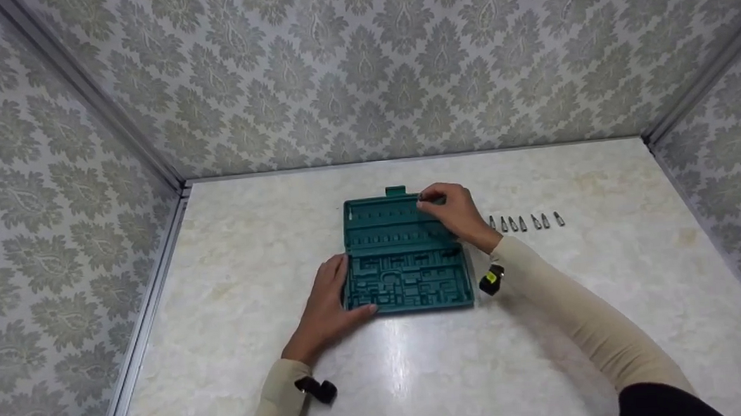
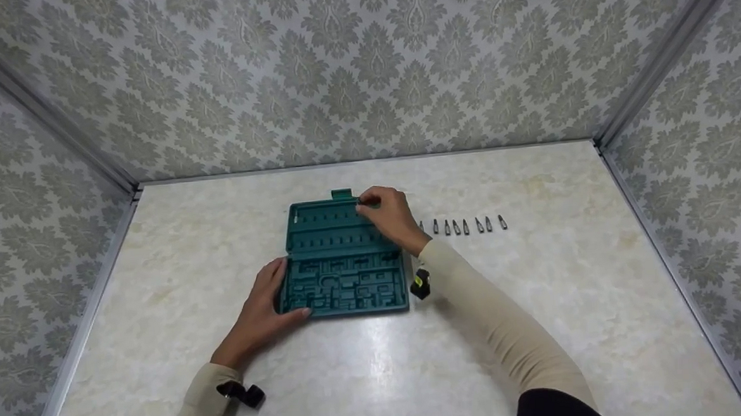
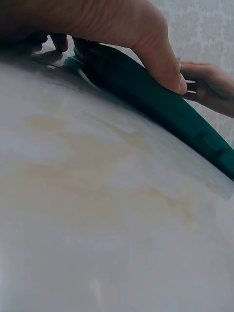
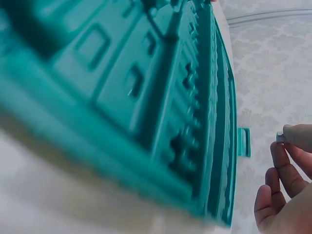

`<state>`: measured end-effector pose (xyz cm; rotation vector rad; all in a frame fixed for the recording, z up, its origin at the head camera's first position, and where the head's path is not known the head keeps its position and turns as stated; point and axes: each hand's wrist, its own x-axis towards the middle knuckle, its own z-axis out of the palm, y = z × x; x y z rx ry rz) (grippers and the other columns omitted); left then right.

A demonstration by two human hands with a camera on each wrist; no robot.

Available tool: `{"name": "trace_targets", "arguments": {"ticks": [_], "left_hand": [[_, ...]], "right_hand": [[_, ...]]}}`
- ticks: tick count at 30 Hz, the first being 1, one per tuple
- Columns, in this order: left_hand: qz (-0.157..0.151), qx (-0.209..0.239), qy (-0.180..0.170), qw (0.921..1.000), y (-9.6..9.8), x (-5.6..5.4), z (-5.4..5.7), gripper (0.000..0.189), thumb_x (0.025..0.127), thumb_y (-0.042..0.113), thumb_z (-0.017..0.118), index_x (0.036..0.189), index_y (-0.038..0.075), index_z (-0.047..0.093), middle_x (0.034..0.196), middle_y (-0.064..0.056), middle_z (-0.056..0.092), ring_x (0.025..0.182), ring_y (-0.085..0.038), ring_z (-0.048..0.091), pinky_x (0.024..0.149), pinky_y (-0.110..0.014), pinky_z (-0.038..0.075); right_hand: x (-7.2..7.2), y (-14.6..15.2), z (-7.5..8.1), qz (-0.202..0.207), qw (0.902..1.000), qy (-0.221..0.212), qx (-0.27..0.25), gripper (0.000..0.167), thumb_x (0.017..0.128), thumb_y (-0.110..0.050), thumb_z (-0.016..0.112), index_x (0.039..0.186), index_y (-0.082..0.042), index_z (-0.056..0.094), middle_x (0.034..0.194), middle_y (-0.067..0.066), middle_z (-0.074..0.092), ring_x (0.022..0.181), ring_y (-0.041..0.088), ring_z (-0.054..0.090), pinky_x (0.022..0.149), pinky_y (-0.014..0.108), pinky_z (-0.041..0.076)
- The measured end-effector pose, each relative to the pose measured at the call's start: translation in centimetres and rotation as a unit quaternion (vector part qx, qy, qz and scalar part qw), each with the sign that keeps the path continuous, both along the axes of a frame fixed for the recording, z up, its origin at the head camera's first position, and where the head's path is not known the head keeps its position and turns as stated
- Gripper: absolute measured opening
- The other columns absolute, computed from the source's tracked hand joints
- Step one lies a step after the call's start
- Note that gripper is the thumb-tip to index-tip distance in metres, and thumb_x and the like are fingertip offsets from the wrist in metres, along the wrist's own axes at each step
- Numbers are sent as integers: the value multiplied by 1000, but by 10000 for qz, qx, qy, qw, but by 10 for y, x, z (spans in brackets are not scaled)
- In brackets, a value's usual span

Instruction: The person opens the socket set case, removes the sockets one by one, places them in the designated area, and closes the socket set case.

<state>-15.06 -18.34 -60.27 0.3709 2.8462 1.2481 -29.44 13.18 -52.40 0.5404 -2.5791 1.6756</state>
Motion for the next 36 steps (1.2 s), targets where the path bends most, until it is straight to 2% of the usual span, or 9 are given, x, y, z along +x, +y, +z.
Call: {"name": "trace_targets", "arguments": {"ticks": [6, 13, 20, 26, 31, 36], "left_hand": [[-94, -7, 86, 9999, 0, -3, 2, 124, 85, 69, 85, 178, 17, 22, 180, -3, 25, 165, -23, 22, 131, -51, 28], [-158, 7, 103, 9998, -1, -4, 3, 126, 84, 73, 83, 178, 15, 22, 180, -6, 24, 165, -23, 22, 131, -51, 28], [-119, -250, 167, 9995, -1, -4, 4, 124, 86, 69, 84, 177, 12, 22, 180, -8, 26, 164, -27, 24, 131, -52, 28], [-124, -225, 171, 9995, -1, -3, 3, 125, 86, 70, 84, 177, 11, 22, 179, -8, 26, 164, -27, 24, 131, -51, 27], [-132, -191, 180, 9996, -1, -2, 1, 126, 86, 72, 83, 177, 11, 21, 179, -9, 27, 164, -28, 24, 131, -53, 28], [-105, -143, 162, 9997, -2, -1, 0, 126, 85, 73, 83, 177, 12, 22, 179, -8, 27, 164, -27, 24, 131, -52, 28]], "right_hand": [[5, 36, 0, -300, 9992, 202, 165, 19, 105, -14, 77, 118, -1, 80, 114, 12, 78, 106, 25, 68, 90, 35, 50], [16, 75, -3, -729, 9965, 192, 348, 18, 106, -17, 76, 119, -5, 81, 116, 11, 78, 104, 18, 67, 86, 27, 50], [24, 113, -7, -1174, 9925, 117, 308, 20, 106, -17, 76, 119, -2, 81, 118, 15, 78, 100, 16, 67, 82, 23, 49], [29, 145, -16, -1540, 9875, 138, 308, 27, 106, -19, 76, 123, 2, 80, 121, 17, 78, 100, 6, 65, 83, 21, 49], [36, 166, -23, -1827, 9827, 117, 283, 28, 106, -18, 77, 124, 3, 80, 124, 20, 78, 98, 3, 67, 82, 19, 50], [41, 185, -25, -2132, 9762, 112, 373, 30, 106, -19, 76, 126, 3, 79, 120, 14, 79, 97, 4, 66, 81, 17, 50]]}}
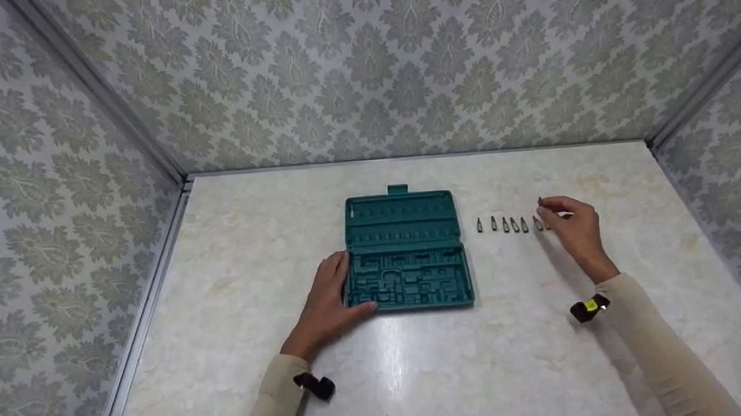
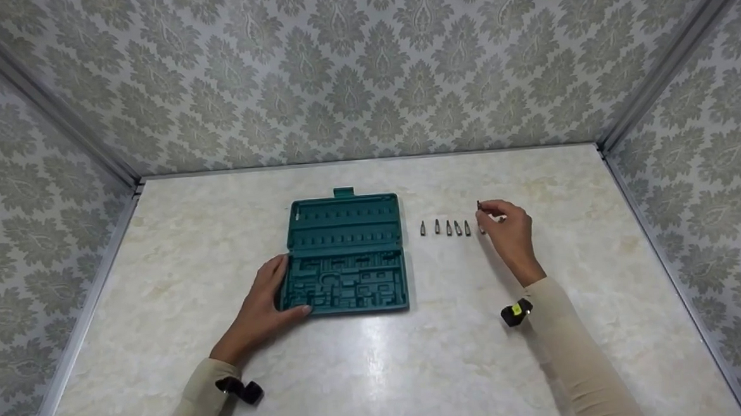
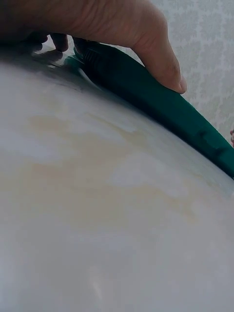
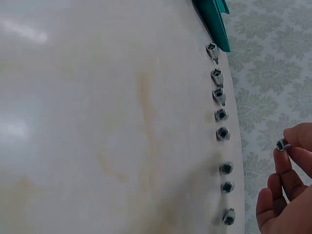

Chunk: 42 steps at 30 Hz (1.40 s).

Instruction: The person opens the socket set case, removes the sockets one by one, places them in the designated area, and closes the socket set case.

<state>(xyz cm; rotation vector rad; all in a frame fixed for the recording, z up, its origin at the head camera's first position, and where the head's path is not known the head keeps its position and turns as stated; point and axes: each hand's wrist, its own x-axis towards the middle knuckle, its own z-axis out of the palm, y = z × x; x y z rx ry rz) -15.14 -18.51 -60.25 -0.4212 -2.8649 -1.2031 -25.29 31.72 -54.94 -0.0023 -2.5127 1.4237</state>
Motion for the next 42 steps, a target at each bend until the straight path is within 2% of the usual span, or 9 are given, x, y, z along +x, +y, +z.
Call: {"name": "trace_targets", "arguments": {"ticks": [8, 12, 17, 22, 27, 34, 42], "left_hand": [[35, -76, -58, 9999, 1, 1, 2, 125, 87, 71, 83, 177, 11, 21, 180, -8, 25, 165, -28, 23, 131, -54, 28], [30, -74, -34, 10000, 1, 1, 0, 124, 87, 71, 82, 177, 10, 22, 180, -9, 25, 165, -29, 23, 131, -54, 28], [0, -41, 0, 10000, 1, 1, -1, 124, 87, 70, 83, 177, 10, 22, 180, -10, 25, 165, -30, 23, 131, -54, 27], [3, -19, -22, 10000, 1, 2, -1, 124, 87, 70, 83, 177, 11, 22, 180, -10, 25, 165, -29, 24, 131, -54, 28], [77, 20, -124, 9999, 0, 2, 1, 124, 86, 71, 83, 177, 14, 22, 180, -7, 25, 165, -26, 23, 131, -52, 28], [88, 22, -169, 9998, 2, 2, 3, 124, 85, 70, 85, 178, 18, 21, 180, -4, 24, 165, -24, 23, 131, -51, 27], [114, -51, -113, 9999, 2, 2, 1, 124, 85, 68, 85, 178, 16, 21, 180, -5, 25, 165, -25, 23, 131, -52, 28]], "right_hand": [[6, 29, -2, -544, 9983, -140, 147, 32, 105, -24, 77, 126, 0, 80, 109, 3, 78, 94, 4, 63, 72, 18, 49], [8, 40, -7, -801, 9961, -248, 259, 31, 105, -24, 77, 125, -1, 80, 110, 6, 77, 94, 3, 62, 77, 21, 48], [12, 48, -16, -1007, 9929, -529, 359, 33, 107, -26, 75, 128, -1, 79, 118, 15, 76, 94, 5, 61, 82, 22, 48], [15, 53, -24, -1105, 9898, -773, 462, 36, 108, -31, 71, 130, -3, 79, 123, 16, 75, 96, 9, 63, 81, 20, 49], [14, 53, -29, -1181, 9875, -921, 496, 36, 108, -32, 70, 129, -5, 79, 121, 14, 75, 99, 16, 65, 79, 22, 50], [13, 49, -35, -1202, 9885, -795, 468, 33, 107, -31, 72, 125, -6, 80, 112, 12, 75, 93, 17, 64, 73, 22, 50], [10, 49, -37, -1227, 9885, -755, 450, 33, 107, -34, 69, 124, -8, 82, 110, 12, 76, 90, 17, 65, 76, 29, 50]]}}
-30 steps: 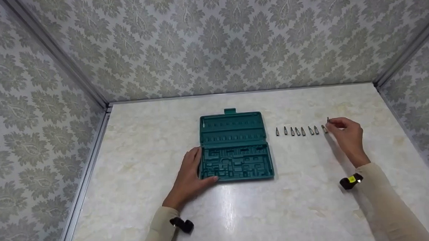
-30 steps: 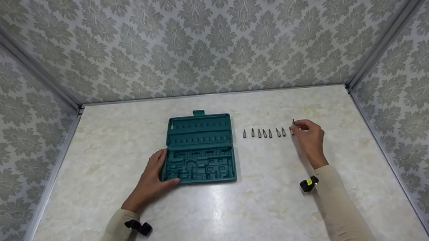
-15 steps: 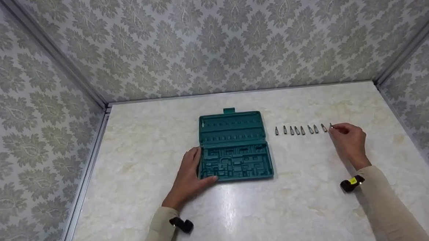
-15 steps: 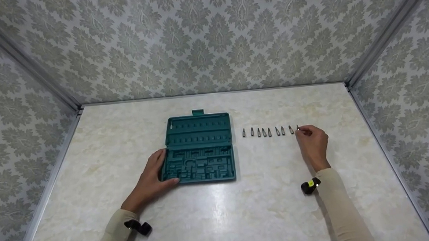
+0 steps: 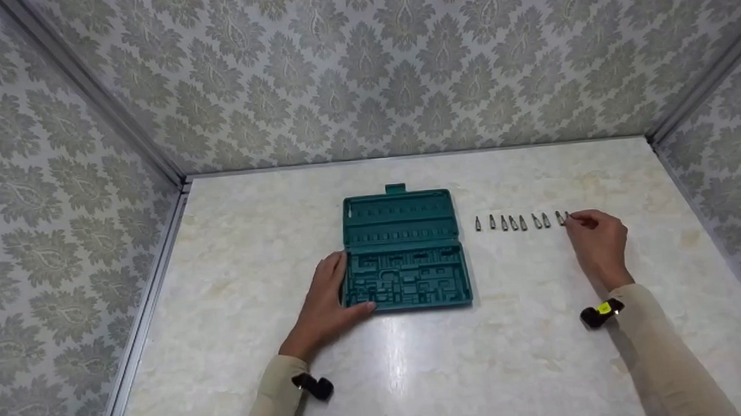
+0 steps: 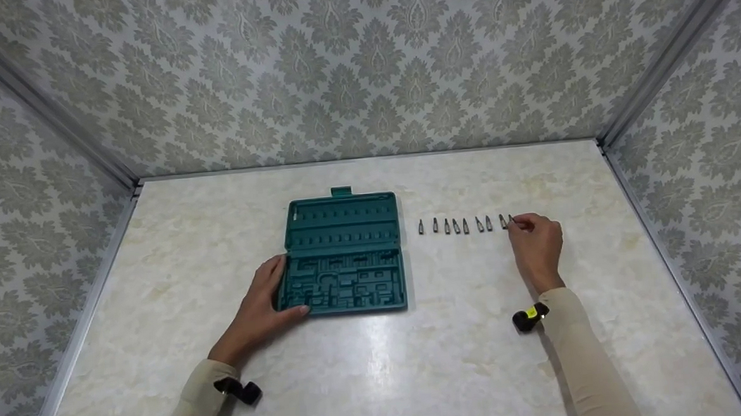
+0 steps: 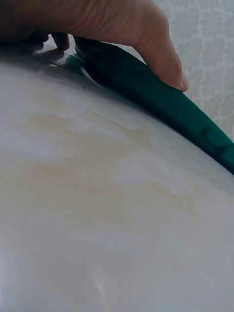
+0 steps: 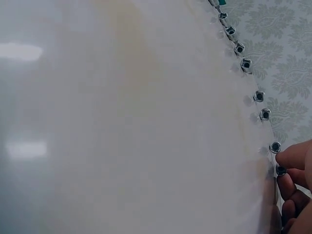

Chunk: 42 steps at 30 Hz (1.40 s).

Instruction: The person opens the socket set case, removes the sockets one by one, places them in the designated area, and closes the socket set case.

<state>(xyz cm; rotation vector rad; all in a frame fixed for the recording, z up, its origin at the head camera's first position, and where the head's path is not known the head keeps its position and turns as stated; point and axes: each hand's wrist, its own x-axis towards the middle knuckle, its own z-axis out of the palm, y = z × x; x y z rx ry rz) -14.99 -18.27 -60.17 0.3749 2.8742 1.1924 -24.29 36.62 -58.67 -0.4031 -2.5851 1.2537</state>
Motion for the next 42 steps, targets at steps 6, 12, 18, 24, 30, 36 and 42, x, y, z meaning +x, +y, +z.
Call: {"name": "trace_targets", "arguments": {"ticks": [6, 12, 18, 24, 30, 36, 42], "left_hand": [[-69, 1, 144, 9999, 0, -1, -1, 122, 86, 66, 85, 177, 13, 23, 179, -7, 27, 163, -27, 25, 131, -54, 29], [-59, 86, 105, 9999, 1, -1, -1, 123, 85, 65, 87, 178, 16, 22, 180, -4, 26, 164, -25, 25, 131, -52, 28], [-57, 98, 32, 9999, 2, 0, -1, 124, 85, 68, 85, 178, 17, 21, 180, -5, 24, 164, -24, 24, 131, -52, 28], [-86, 123, 9, 9999, 2, -1, -1, 124, 86, 69, 84, 178, 16, 20, 181, -6, 23, 165, -24, 22, 131, -51, 27], [-163, 128, 89, 9997, 2, -2, -3, 124, 87, 70, 83, 177, 13, 21, 180, -8, 24, 165, -27, 22, 131, -53, 27], [-123, 181, 114, 9997, -1, -2, -4, 123, 86, 67, 85, 177, 14, 23, 180, -8, 26, 164, -27, 24, 130, -54, 29], [-94, 253, 133, 9995, -1, -1, -2, 122, 85, 64, 88, 177, 12, 25, 179, -9, 26, 163, -29, 25, 129, -56, 30]], "right_hand": [[-4, -1, 0, -96, 10000, 1, -19, 34, 107, -33, 70, 125, -7, 82, 109, 11, 76, 89, 16, 66, 73, 26, 50], [-4, -5, 2, -88, 9999, 6, -51, 32, 107, -30, 70, 124, -6, 81, 110, 11, 76, 90, 18, 66, 73, 25, 50], [0, -5, 2, -124, 9999, 66, -71, 29, 106, -27, 70, 122, -5, 82, 108, 12, 76, 89, 18, 66, 71, 24, 50], [1, -2, 6, -152, 9993, -162, -287, 37, 108, -38, 68, 127, -8, 78, 113, 9, 72, 95, 20, 65, 76, 28, 52], [2, -8, 18, -98, 9994, 28, -329, 39, 109, -36, 68, 129, -4, 78, 114, 9, 71, 97, 16, 60, 82, 30, 48], [0, -38, 24, 469, 9976, 483, -139, 27, 106, -21, 74, 122, 0, 81, 112, 16, 76, 96, 17, 59, 84, 31, 45], [-5, -69, 24, 1210, 9904, 660, -41, 24, 105, -14, 75, 121, 4, 80, 112, 21, 76, 101, 25, 59, 92, 39, 44]]}}
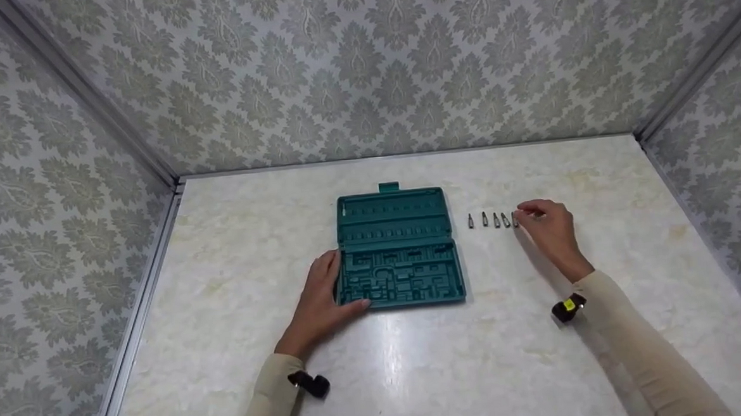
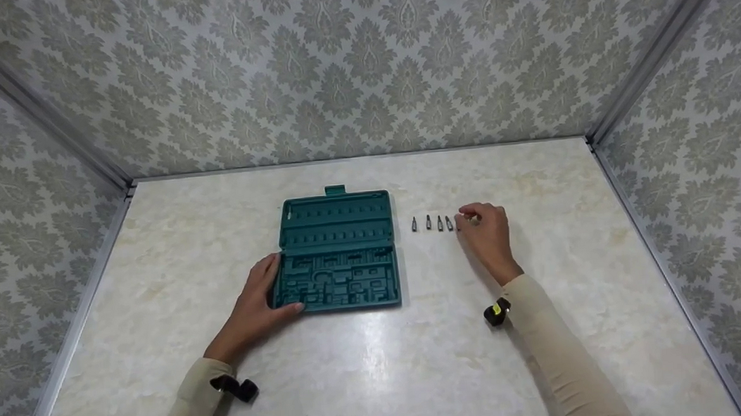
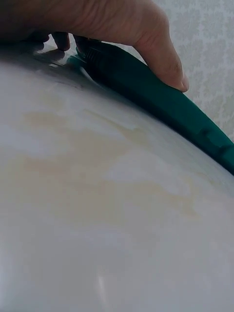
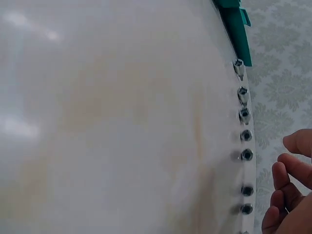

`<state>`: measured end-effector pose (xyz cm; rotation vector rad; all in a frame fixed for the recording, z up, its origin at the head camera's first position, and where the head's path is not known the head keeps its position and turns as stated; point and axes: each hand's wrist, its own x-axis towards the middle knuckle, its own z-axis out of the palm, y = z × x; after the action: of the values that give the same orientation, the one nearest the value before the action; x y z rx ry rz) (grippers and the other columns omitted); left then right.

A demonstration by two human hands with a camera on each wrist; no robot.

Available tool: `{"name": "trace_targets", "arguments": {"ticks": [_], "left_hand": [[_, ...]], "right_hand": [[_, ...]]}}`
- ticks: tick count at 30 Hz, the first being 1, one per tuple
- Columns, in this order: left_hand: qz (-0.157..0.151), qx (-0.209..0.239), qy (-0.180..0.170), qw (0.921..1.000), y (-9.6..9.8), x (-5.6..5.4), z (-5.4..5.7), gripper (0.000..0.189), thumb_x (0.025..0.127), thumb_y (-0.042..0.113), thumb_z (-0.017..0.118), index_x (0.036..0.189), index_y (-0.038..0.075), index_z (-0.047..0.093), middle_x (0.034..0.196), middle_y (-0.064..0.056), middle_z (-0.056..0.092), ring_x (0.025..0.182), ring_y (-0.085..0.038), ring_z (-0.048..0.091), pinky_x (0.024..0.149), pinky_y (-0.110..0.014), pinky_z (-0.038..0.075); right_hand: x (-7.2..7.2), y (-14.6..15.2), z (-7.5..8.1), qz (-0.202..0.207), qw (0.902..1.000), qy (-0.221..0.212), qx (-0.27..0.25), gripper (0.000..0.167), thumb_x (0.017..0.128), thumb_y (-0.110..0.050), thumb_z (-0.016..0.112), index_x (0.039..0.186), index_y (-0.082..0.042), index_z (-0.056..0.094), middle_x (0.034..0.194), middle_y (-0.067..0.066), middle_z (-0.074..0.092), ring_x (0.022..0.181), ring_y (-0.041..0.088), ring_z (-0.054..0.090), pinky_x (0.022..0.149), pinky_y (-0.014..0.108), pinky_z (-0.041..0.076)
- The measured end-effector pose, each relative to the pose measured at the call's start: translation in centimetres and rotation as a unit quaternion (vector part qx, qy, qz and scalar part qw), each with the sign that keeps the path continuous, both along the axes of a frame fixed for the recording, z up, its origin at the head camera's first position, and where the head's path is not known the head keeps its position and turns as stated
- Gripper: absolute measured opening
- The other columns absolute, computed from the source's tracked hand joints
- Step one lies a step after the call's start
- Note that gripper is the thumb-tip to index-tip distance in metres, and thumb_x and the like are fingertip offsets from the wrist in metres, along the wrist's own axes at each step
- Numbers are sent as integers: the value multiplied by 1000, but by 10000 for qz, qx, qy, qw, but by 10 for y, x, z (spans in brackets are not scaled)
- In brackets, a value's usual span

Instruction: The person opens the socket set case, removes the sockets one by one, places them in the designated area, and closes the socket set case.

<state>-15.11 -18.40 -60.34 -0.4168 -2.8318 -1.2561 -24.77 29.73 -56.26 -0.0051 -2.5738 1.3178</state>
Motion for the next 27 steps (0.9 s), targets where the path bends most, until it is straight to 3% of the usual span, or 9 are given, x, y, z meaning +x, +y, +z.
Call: {"name": "trace_targets", "arguments": {"ticks": [8, 19, 27], "left_hand": [[45, -76, -79, 9999, -1, 0, 0, 123, 85, 67, 86, 177, 14, 23, 180, -9, 25, 164, -27, 24, 130, -54, 29], [33, -53, 7, 10000, -1, -1, -2, 124, 85, 68, 85, 177, 13, 24, 179, -6, 27, 163, -26, 25, 131, -52, 28], [10, -104, -26, 9999, 0, -1, -1, 123, 86, 67, 85, 177, 13, 23, 179, -8, 26, 164, -27, 24, 131, -54, 28]], "right_hand": [[-9, -25, 2, 486, 9987, 135, 75, 22, 105, -12, 76, 120, 4, 80, 112, 20, 77, 103, 32, 60, 96, 46, 39], [-23, -54, 14, 1233, 9923, -5, -105, 30, 108, -20, 74, 130, 0, 77, 128, 16, 71, 114, 31, 63, 89, 36, 49], [-35, -88, 21, 1706, 9853, 6, 53, 30, 108, -16, 73, 131, 3, 75, 127, 18, 70, 118, 33, 63, 98, 48, 50]]}}
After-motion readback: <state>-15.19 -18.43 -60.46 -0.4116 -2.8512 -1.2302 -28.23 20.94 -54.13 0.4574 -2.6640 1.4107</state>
